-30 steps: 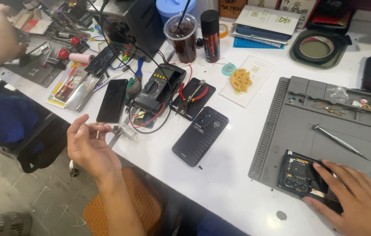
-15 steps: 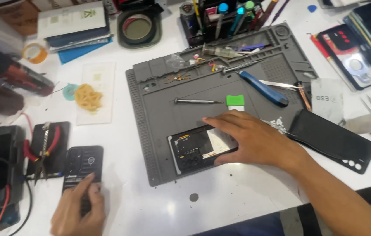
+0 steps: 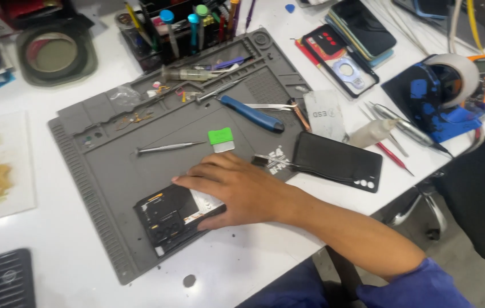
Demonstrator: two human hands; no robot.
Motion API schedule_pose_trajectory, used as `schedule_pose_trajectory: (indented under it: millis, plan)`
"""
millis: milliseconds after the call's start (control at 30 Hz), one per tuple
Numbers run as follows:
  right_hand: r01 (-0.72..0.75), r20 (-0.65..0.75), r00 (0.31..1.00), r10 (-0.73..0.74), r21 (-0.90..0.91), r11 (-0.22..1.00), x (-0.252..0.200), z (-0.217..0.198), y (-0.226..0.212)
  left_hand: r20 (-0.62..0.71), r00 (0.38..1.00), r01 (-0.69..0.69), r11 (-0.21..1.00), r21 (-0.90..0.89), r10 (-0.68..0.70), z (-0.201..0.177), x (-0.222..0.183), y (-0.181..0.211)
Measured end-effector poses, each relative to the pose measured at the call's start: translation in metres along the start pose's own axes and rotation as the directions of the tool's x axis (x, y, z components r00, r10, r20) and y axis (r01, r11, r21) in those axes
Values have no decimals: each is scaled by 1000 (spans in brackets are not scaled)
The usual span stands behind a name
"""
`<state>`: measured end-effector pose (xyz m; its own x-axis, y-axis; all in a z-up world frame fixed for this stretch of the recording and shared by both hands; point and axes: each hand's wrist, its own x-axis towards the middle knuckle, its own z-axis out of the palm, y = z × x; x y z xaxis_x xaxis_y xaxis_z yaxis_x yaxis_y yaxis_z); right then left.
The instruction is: Applying adhesive to the frame of a mobile phone and then carefully attaching and pressing the back cover into place.
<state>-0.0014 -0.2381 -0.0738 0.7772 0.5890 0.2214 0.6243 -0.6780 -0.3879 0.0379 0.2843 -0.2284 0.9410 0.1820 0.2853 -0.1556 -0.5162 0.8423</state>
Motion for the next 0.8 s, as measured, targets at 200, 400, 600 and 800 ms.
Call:
schedule_pose_trajectory:
  millis: [200, 400, 600, 800]
  plan:
    - [117, -81, 990, -116, 10, 993, 8, 8, -5, -291, 916, -91, 849, 520, 276, 11, -89, 195]
    - [-175, 75, 980, 184, -105, 979, 11, 0, -13, -510, 791, -236, 938, 255, 338, 1, -84, 191]
    - [-62, -13, 998, 61, -131, 989, 11, 5, -7, -559, 568, -270, 778, 567, 604, -50, -104, 242]
    - [97, -26, 994, -103, -172, 980, 14, 1, -15, -508, 854, 243, 774, 584, 115, -140, -156, 284]
